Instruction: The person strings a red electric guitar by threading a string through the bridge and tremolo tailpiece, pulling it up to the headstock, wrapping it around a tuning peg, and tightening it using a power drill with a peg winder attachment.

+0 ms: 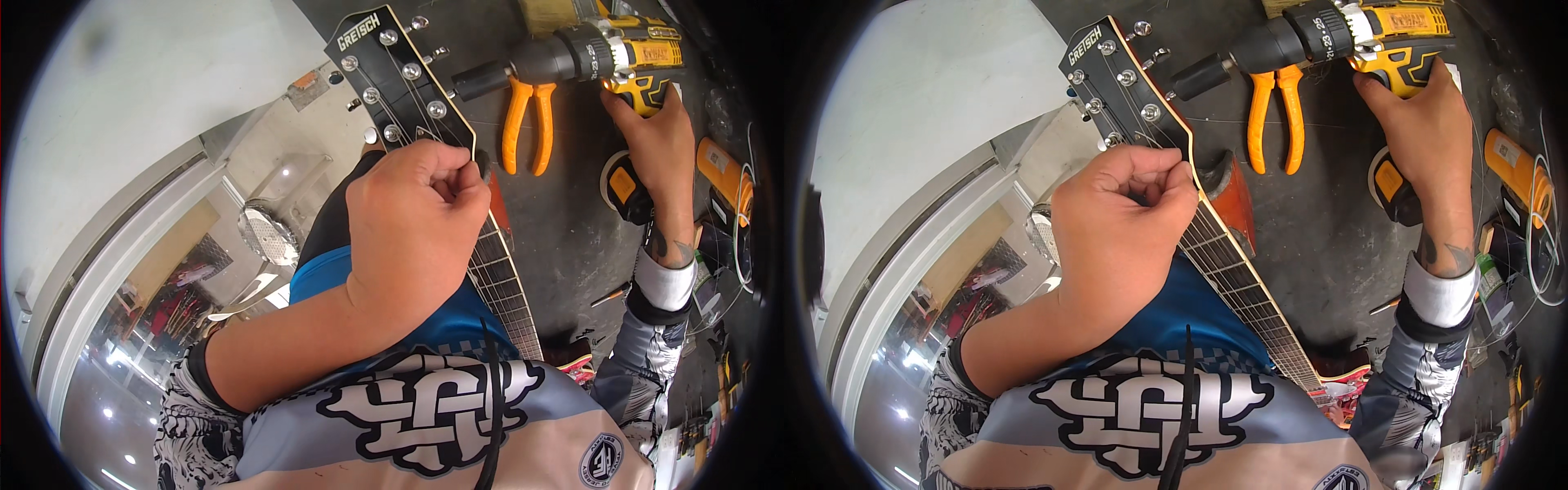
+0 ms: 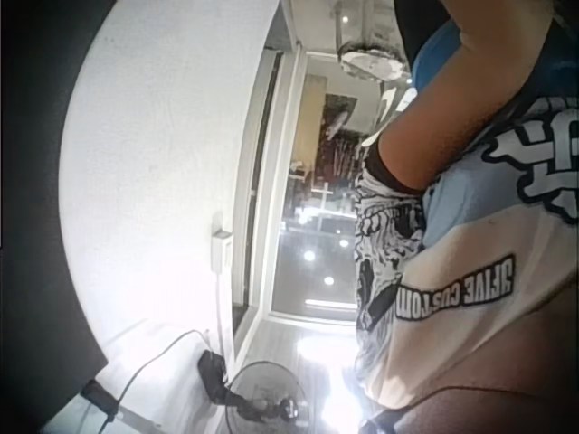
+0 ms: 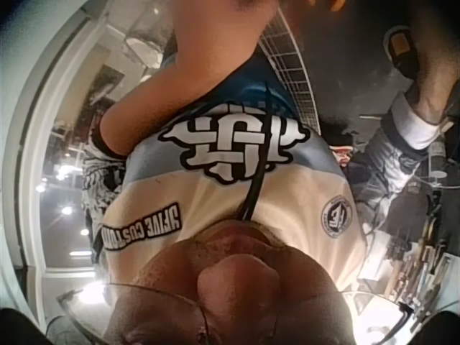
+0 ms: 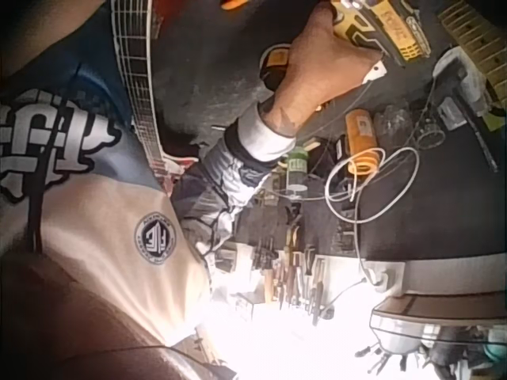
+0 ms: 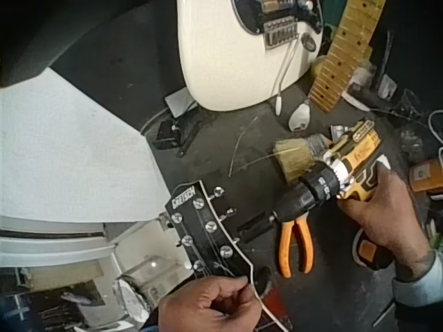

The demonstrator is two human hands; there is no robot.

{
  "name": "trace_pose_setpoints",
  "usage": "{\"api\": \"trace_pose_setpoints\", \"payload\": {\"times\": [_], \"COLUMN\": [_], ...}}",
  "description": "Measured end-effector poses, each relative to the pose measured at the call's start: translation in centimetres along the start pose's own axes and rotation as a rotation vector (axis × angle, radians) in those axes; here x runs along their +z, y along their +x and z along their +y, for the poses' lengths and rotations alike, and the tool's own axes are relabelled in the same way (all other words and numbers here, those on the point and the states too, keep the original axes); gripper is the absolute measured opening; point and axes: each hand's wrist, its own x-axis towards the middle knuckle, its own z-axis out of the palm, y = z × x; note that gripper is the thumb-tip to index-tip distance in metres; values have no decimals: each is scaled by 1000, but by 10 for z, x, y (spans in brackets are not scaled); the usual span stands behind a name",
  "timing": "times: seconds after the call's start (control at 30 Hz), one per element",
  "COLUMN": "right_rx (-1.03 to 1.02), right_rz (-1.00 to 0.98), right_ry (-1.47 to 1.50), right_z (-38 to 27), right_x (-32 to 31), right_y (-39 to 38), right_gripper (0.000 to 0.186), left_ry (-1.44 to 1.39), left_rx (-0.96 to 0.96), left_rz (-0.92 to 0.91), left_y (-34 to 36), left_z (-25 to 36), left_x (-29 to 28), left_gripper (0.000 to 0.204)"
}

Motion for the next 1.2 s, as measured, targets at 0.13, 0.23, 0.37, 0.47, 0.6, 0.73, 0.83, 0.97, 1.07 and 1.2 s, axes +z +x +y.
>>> {"api": "trace_pose_setpoints", "payload": {"times": [0.13,0.23,0.37,0.47,0.6,0.73,0.83,0.97,1.07,1.2], "right_rx": [-7,-10,-18,-12,8,4,-8,-8,9,16], "right_rz": [1,11,14,10,-9,-7,23,23,10,6], "right_ry": [-15,-5,12,14,-20,-11,-52,-34,-40,-43], "right_z": [4,2,5,1,-2,4,1,1,2,1], "right_x": [1,-1,1,-2,-3,-1,-2,-1,-1,-2], "right_y": [2,1,2,1,1,2,1,0,1,1], "right_gripper": [55,55,55,56,57,58,54,54,54,55], "left_ry": [-25,-32,-15,-21,5,-29,-57,-74,-59,-75], "left_rx": [8,6,2,-49,-44,-109,-131,-136,-109,-129], "left_rz": [-15,-14,-5,-13,-11,-20,-19,-5,-1,-14], "left_y": [0,-1,-1,-1,-2,-2,-1,-1,-1,1], "left_z": [-1,1,1,4,0,1,1,0,1,1], "left_x": [1,1,2,0,-3,-3,-1,0,-1,-3], "left_gripper": [9,8,8,8,10,13,13,13,12,11]}}
